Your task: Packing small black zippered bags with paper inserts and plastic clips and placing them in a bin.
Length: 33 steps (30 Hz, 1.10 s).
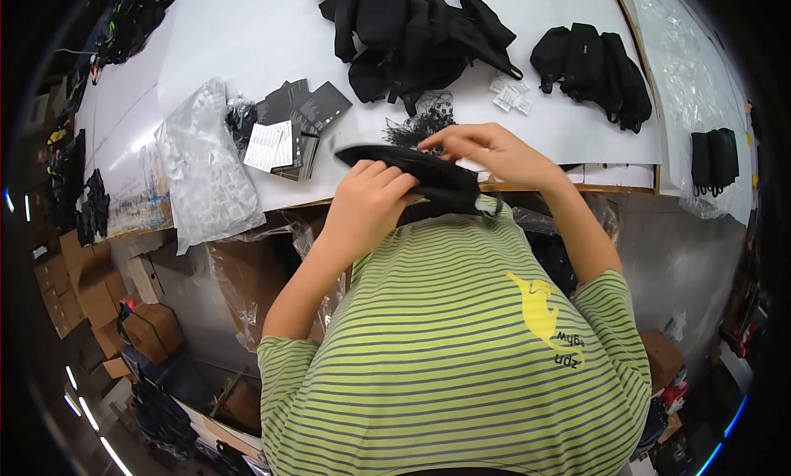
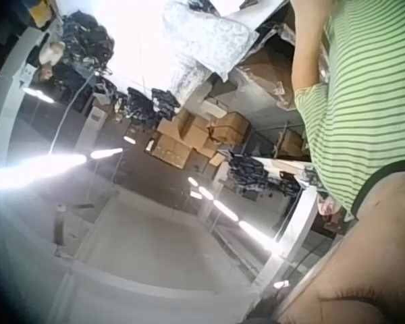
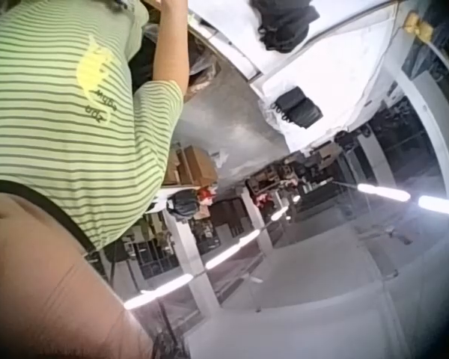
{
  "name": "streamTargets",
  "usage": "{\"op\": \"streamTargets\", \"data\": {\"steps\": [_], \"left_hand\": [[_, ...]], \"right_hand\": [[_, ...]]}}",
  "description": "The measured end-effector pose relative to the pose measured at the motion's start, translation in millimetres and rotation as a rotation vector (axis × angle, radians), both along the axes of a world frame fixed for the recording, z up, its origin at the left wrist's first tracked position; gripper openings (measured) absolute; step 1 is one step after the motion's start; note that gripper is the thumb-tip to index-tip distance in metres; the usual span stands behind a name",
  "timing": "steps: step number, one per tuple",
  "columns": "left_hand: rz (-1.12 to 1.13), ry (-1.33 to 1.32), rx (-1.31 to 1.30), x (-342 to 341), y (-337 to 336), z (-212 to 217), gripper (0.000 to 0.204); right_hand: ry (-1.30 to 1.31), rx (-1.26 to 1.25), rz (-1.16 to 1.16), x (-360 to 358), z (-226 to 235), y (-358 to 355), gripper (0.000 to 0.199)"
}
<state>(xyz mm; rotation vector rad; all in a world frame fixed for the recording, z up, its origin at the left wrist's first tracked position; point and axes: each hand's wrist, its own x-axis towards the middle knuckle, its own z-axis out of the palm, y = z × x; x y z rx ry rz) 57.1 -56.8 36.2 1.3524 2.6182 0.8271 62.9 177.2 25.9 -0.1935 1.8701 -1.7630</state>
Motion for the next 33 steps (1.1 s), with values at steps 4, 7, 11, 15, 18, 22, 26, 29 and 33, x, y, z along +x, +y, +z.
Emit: {"op": "streamTargets", "data": {"steps": [4,7,11,15,18,22,26,29,33], "left_hand": [[0.189,-0.392,0.090,-1,-10,4,0.017],[0.297,-0.700,0.134,0,-22,-16,0.023],[0.358,-0.928,0.327,3,-24,-26,0.029],[0.405,-1.057,0.314,3,-43,-41,0.031],[0.362,-1.173,0.188,1,-51,-31,0.028],[0.322,-0.945,0.021,2,-36,-11,0.025],[0.146,-0.807,-0.095,5,5,18,0.023],[0.002,-0.701,-0.137,10,27,22,0.021],[-0.034,-0.727,-0.243,14,49,25,0.020]], "right_hand": [[-0.047,0.018,0.192,29,-51,31,0.057],[-0.132,0.024,0.067,45,-35,12,0.070],[-0.075,0.239,-0.234,56,-75,22,0.038],[-0.319,-0.354,-0.966,49,-55,43,0.016],[-0.350,-0.406,-0.827,59,-52,78,0.014],[-0.287,-0.488,-0.936,58,-66,102,0.014],[-0.456,-1.177,-1.394,38,-95,81,0.027],[-0.588,-1.559,-1.158,29,-83,48,0.029],[-0.552,-1.612,-1.086,38,-72,51,0.038]]}}
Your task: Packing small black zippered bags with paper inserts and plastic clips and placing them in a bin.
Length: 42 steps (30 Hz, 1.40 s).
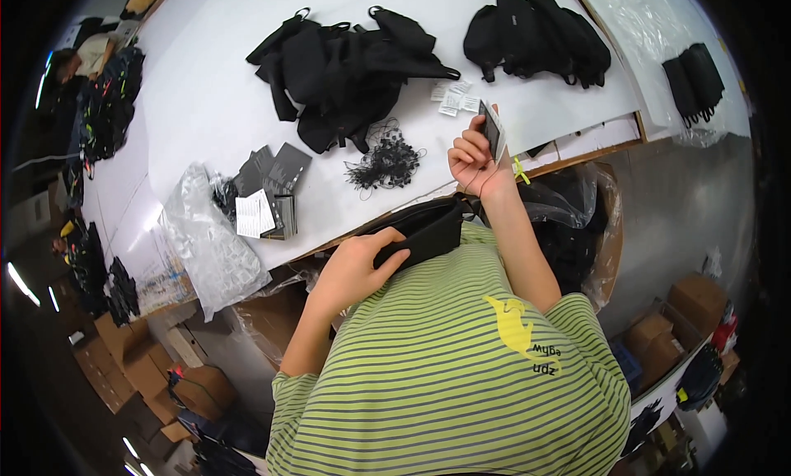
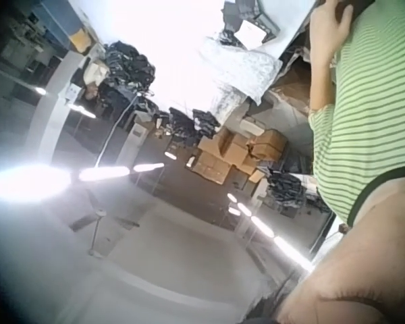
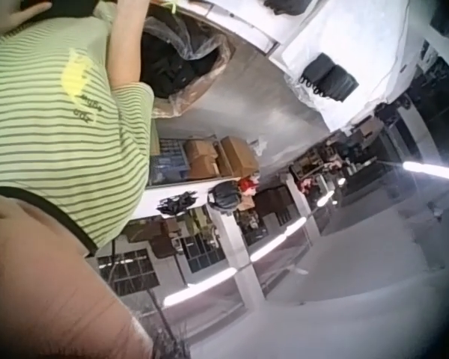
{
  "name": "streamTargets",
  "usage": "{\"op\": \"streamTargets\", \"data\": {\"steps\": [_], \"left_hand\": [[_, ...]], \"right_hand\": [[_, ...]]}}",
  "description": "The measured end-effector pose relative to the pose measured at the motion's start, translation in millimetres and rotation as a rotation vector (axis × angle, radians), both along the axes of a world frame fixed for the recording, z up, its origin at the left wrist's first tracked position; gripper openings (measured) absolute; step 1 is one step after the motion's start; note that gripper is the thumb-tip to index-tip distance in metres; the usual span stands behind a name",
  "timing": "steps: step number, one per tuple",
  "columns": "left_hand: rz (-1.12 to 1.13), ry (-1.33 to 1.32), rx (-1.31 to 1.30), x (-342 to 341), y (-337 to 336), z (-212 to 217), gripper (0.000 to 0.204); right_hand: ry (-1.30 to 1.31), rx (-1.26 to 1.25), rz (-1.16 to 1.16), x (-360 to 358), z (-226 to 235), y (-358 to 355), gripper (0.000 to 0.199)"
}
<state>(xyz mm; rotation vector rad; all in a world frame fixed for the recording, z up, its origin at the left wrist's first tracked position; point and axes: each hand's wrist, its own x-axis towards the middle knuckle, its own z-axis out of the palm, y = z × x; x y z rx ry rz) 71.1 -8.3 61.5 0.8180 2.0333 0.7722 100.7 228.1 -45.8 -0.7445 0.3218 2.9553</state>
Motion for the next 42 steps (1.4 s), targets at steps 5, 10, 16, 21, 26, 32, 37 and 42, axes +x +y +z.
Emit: {"op": "streamTargets", "data": {"steps": [5,10,16,21,26,32,37,42], "left_hand": [[-0.067,-0.046,-0.021,5,23,-4,0.020],[-0.206,0.151,0.028,7,43,-19,0.018],[-0.289,0.288,0.103,15,87,-29,0.016],[-0.327,0.403,0.295,13,106,-49,0.013],[-0.361,0.055,0.096,-2,112,-61,0.013],[0.574,0.098,0.347,-72,188,-221,0.036],[0.589,0.446,0.051,-86,208,-269,0.032],[0.639,0.432,0.202,-93,182,-227,0.026]], "right_hand": [[-0.120,0.256,-0.153,26,-3,23,0.032],[-0.637,0.544,-0.120,40,7,44,0.024],[-0.248,1.729,0.452,71,30,45,0.035],[0.015,2.292,0.745,94,12,35,0.030],[0.122,2.020,0.785,110,30,55,0.031],[0.003,2.019,1.101,131,20,62,0.031],[-0.088,2.142,0.948,138,27,63,0.031],[-0.108,2.533,0.790,125,22,75,0.023]]}}
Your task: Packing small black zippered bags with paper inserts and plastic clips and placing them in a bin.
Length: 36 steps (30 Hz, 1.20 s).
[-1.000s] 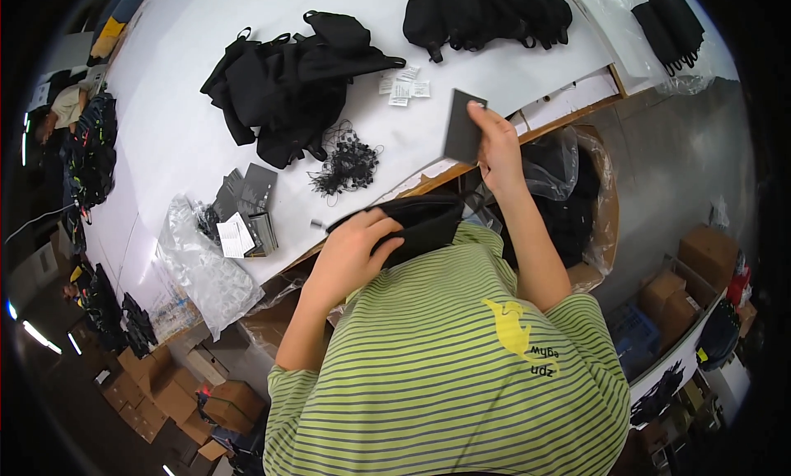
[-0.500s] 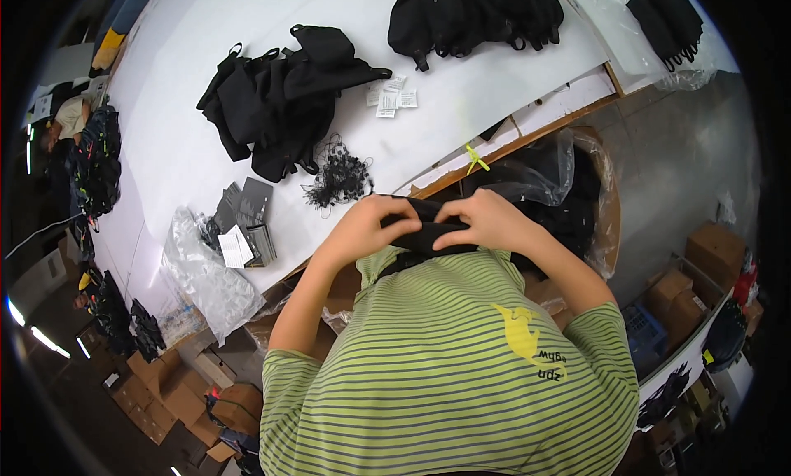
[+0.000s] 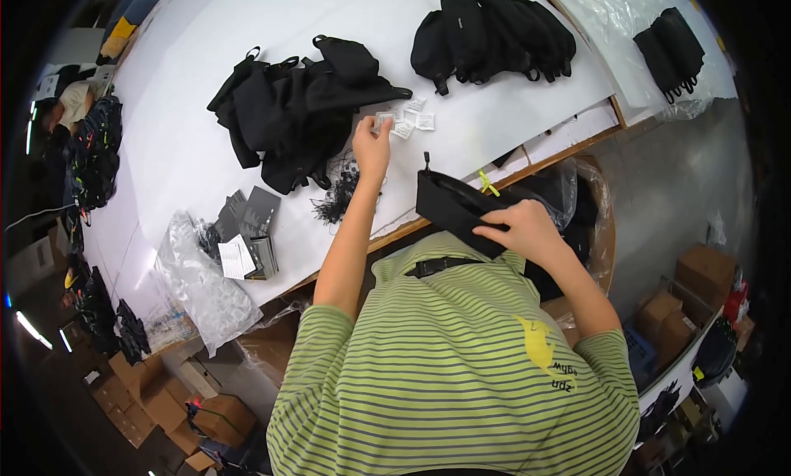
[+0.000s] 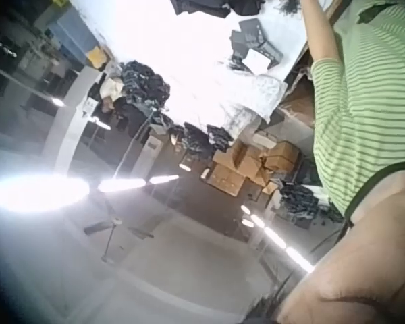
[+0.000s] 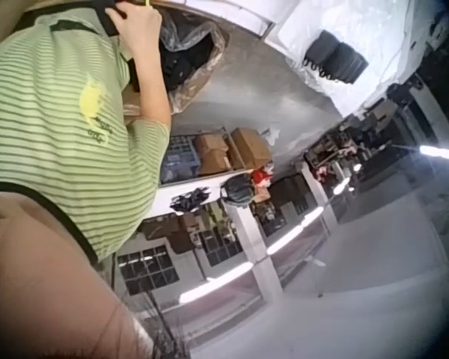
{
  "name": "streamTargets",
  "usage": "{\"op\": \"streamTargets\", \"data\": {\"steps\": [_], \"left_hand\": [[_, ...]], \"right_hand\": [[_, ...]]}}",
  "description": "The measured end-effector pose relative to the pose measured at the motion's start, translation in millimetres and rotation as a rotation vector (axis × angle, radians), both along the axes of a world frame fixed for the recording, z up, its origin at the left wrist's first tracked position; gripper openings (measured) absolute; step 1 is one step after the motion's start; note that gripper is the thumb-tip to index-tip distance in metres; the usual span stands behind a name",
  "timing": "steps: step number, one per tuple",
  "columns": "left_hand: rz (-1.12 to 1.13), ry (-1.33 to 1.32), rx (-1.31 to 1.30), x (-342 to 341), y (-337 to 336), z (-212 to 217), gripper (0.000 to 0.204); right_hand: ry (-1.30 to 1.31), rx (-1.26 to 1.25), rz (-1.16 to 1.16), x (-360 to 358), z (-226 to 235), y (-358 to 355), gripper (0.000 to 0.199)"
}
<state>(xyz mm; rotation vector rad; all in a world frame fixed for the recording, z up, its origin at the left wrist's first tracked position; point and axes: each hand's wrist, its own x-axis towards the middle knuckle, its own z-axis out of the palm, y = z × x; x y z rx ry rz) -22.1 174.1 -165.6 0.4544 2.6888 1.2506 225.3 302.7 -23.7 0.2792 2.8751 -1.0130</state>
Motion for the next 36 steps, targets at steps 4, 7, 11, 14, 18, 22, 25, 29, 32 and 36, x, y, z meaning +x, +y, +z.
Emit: {"op": "streamTargets", "data": {"steps": [4,7,11,14,18,22,25,29,32,36], "left_hand": [[-0.588,0.094,0.239,26,-34,114,0.026],[-0.764,0.371,-0.131,39,-63,150,0.027],[-0.310,0.229,0.110,33,-103,157,0.047],[0.062,-0.173,0.745,49,-123,127,0.080],[0.191,-0.869,1.400,80,-112,107,0.049],[0.416,-0.852,1.422,67,-97,138,0.040],[0.352,-0.778,1.339,60,-96,150,0.043],[0.185,-0.794,1.116,63,-87,163,0.046],[0.093,-0.922,0.973,69,-78,173,0.044],[0.066,-0.989,0.927,70,-75,175,0.041]], "right_hand": [[0.125,0.120,0.111,-37,9,2,0.023],[0.157,0.148,0.228,-64,18,-2,0.020],[0.276,0.099,0.291,-96,26,-15,0.019],[0.395,-0.004,0.278,-114,30,-31,0.020],[0.558,-0.226,0.256,-130,33,-57,0.019],[0.462,-0.670,-0.125,-131,34,-67,0.025],[0.178,-1.174,-0.314,-131,11,-56,0.037],[0.343,-1.089,-0.064,-145,14,-52,0.031],[0.422,-1.219,-0.289,-158,37,-50,0.022],[0.590,-0.859,-0.193,-164,36,-31,0.015]]}}
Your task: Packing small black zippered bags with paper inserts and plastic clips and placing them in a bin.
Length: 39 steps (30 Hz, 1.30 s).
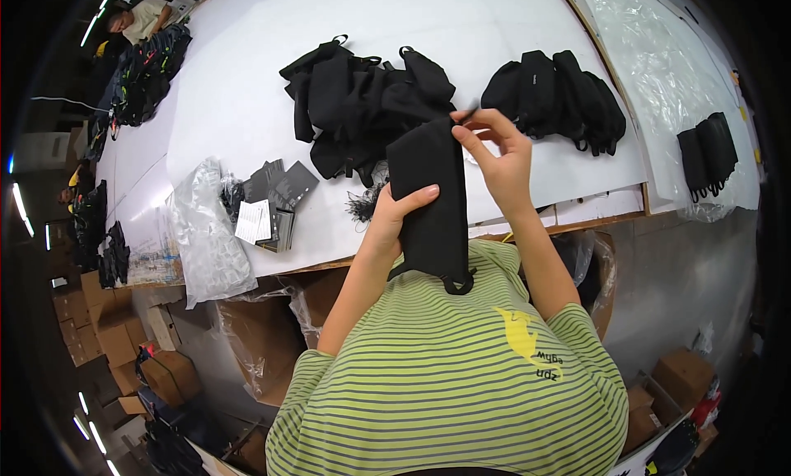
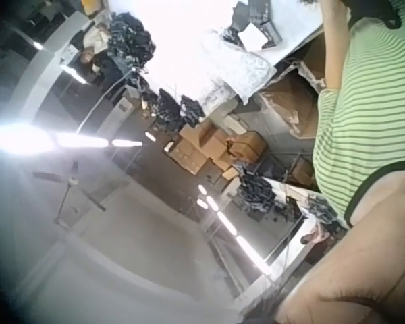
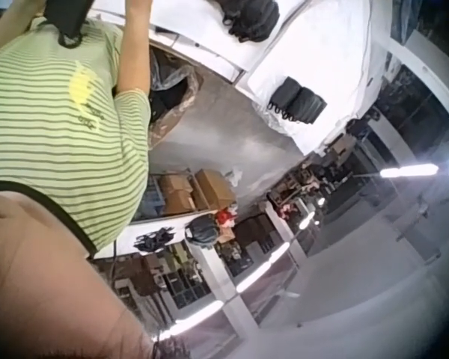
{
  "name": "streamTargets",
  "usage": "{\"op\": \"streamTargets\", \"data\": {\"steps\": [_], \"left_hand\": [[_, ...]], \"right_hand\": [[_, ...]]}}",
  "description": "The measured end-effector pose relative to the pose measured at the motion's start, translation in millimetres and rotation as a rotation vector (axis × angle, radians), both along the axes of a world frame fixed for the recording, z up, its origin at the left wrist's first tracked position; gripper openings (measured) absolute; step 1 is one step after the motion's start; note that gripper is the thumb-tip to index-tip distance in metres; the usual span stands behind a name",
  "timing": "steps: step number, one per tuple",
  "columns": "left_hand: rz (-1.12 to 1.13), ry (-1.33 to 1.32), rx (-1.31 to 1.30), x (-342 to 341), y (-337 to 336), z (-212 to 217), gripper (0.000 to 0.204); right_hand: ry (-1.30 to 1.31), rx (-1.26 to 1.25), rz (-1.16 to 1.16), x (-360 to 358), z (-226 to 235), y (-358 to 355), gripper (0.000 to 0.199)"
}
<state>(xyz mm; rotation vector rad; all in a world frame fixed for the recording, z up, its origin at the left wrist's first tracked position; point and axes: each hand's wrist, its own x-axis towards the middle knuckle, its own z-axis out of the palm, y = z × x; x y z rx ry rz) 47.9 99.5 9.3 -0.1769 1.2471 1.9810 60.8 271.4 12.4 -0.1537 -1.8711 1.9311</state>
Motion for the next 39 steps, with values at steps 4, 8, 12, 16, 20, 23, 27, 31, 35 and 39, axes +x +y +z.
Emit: {"op": "streamTargets", "data": {"steps": [4,8,12,16,20,23,27,31,35,39], "left_hand": [[0.103,-0.048,0.013,1,9,0,0.035],[0.299,-0.175,0.086,-29,0,-19,0.026],[0.306,-0.171,0.155,-50,-14,-15,0.023],[0.354,-0.121,0.132,-49,-16,-23,0.026],[0.390,-0.116,0.091,-34,-8,-15,0.029],[0.281,-0.200,0.131,-17,-8,-8,0.029],[0.257,0.253,-0.196,-12,-33,-44,0.035],[0.226,1.002,-0.418,-24,-33,-22,0.045],[-0.033,1.104,-0.370,-37,-37,-14,0.021],[-0.044,0.981,-0.225,-44,-27,-35,0.013]], "right_hand": [[0.050,0.178,-0.122,6,-1,-2,0.007],[-0.003,0.195,0.206,28,8,-13,0.007],[-0.079,0.202,0.390,42,17,-14,0.008],[-0.107,0.279,0.490,41,12,-4,0.018],[0.020,0.910,0.107,45,20,-13,0.043],[0.155,1.082,0.192,39,-4,-17,0.046],[-0.001,0.622,0.197,38,5,-1,0.042],[-0.014,0.411,0.250,39,8,21,0.035],[-0.119,0.251,0.296,43,7,34,0.029],[-0.127,0.267,0.321,51,-12,49,0.026]]}}
